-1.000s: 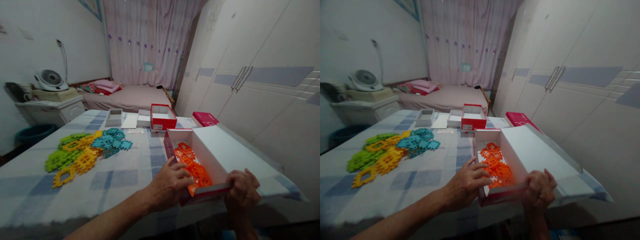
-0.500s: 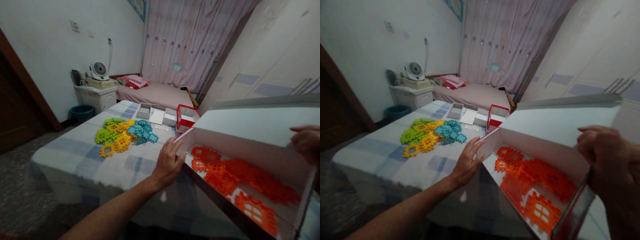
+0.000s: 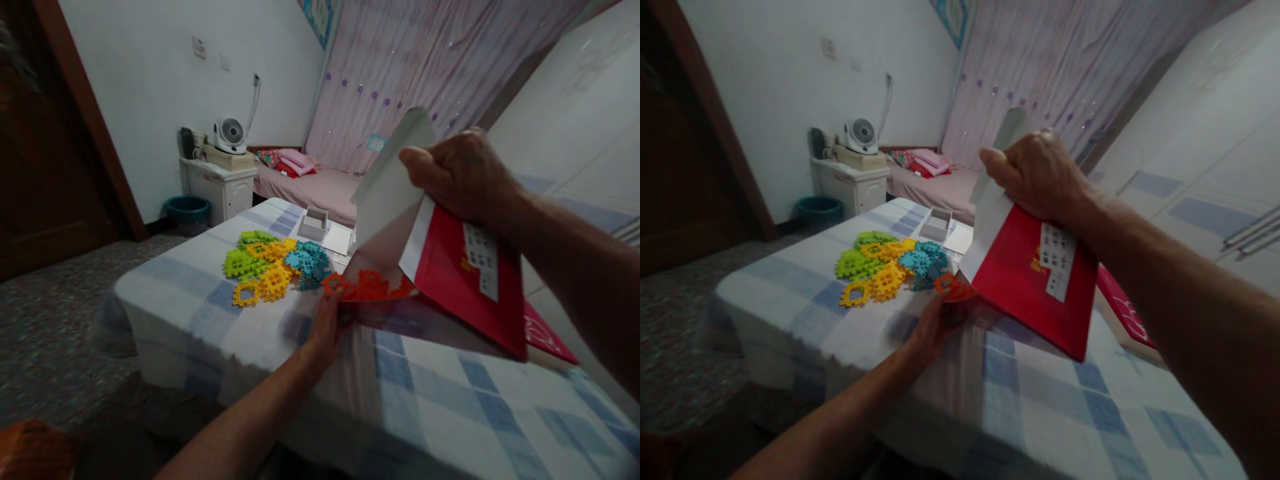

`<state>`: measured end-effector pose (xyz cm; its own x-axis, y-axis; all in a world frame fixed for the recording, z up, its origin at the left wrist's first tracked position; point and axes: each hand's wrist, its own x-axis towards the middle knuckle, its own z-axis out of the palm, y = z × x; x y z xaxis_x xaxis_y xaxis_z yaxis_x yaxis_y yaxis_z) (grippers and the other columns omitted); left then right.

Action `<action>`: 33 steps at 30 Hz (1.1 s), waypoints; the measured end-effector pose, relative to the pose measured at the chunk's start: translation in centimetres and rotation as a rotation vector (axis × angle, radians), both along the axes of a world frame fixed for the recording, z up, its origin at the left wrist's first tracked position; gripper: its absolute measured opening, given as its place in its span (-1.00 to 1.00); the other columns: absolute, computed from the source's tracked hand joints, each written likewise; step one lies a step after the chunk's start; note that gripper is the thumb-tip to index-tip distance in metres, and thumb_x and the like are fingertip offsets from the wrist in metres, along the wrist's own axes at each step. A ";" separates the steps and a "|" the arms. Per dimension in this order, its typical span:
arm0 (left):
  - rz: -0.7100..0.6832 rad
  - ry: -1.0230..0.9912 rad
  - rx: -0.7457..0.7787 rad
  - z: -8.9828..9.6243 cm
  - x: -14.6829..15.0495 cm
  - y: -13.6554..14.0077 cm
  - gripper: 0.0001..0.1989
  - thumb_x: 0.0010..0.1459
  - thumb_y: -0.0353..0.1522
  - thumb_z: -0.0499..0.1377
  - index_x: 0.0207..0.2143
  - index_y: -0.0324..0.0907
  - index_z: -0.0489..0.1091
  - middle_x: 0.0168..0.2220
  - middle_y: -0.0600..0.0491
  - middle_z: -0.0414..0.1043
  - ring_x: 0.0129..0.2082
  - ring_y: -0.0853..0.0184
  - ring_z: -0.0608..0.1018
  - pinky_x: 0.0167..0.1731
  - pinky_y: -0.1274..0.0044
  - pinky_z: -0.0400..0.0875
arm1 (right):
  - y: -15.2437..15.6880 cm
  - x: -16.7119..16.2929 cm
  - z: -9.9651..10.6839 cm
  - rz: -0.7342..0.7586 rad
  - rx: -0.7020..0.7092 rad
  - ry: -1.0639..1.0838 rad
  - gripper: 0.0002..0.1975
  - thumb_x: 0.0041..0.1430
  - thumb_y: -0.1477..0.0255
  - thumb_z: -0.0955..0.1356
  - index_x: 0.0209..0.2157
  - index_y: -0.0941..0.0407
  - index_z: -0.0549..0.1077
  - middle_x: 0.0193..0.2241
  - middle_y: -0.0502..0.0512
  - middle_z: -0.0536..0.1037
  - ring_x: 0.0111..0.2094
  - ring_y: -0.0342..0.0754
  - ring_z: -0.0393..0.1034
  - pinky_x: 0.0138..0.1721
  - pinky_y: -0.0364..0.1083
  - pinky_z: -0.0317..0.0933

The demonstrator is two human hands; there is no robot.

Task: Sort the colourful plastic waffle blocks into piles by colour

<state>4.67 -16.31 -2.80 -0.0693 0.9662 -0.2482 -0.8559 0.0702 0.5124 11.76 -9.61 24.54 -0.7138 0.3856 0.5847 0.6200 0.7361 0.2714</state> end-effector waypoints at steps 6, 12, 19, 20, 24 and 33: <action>0.128 -0.165 0.113 1.3 -1.3 1.9 -0.63 -0.07 -0.07 0.30 -0.32 -0.12 0.37 -0.41 0.14 0.41 -0.38 0.42 0.49 -0.28 0.54 0.38 | 0.2 -7.1 2.8 0.012 0.120 -0.113 -0.45 0.32 0.27 0.12 -0.73 0.19 0.21 -0.77 -0.16 0.08 -0.66 -0.36 -0.08 -0.50 -0.16 -0.09; 0.071 -0.247 0.026 0.6 -1.1 2.7 -0.61 0.01 -0.03 0.23 -0.32 -0.16 0.41 -0.41 0.08 0.46 -0.41 0.40 0.50 -0.32 0.55 0.38 | 2.8 -10.1 1.5 0.034 0.084 -0.314 -0.46 0.29 0.36 0.20 -0.77 0.17 0.06 -0.77 -0.17 0.18 -0.64 -0.36 -0.23 -0.52 -0.18 -0.09; 0.172 -0.269 0.136 1.4 -3.1 3.6 -0.70 0.06 -0.11 0.25 -0.38 -0.17 0.39 -0.44 0.13 0.44 -0.41 0.45 0.50 -0.32 0.59 0.40 | 1.8 -11.4 3.5 0.131 0.201 -0.290 -0.50 0.33 0.36 0.15 -0.72 0.16 0.16 -0.79 -0.19 0.02 -0.68 -0.33 -0.12 -0.55 -0.19 -0.11; 0.154 -0.271 0.130 1.2 -3.2 3.6 -0.71 0.08 -0.12 0.23 -0.38 -0.17 0.39 -0.44 0.13 0.45 -0.42 0.45 0.50 -0.32 0.60 0.40 | 1.8 -11.7 3.3 0.128 0.207 -0.321 -0.49 0.32 0.36 0.16 -0.72 0.15 0.12 -0.78 -0.18 0.08 -0.67 -0.33 -0.08 -0.54 -0.19 -0.08; 0.021 -0.303 0.072 0.3 -2.5 3.6 -0.73 0.18 -0.15 0.14 -0.34 -0.19 0.40 -0.42 0.09 0.47 -0.43 0.44 0.51 -0.33 0.58 0.43 | 2.5 -12.4 1.5 0.002 0.156 -0.437 -0.45 0.31 0.37 0.18 -0.75 0.13 -0.05 -0.71 -0.10 0.29 -0.58 -0.37 0.07 -0.44 -0.20 0.00; 0.058 -0.252 0.118 0.9 -3.9 5.0 -0.70 0.16 -0.11 0.15 -0.32 -0.16 0.43 -0.36 0.08 0.49 -0.32 0.41 0.54 -0.22 0.56 0.44 | 1.5 -13.3 3.0 0.114 0.264 -0.444 -0.50 0.32 0.38 0.14 -0.71 0.11 -0.04 -0.64 -0.05 0.37 -0.44 -0.26 0.31 -0.29 -0.15 0.14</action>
<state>0.78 -11.29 -1.89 -0.0758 0.9856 -0.1509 -0.9582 -0.0301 0.2845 -1.58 -8.11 27.51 -0.9436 0.1722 0.2828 0.3233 0.6633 0.6749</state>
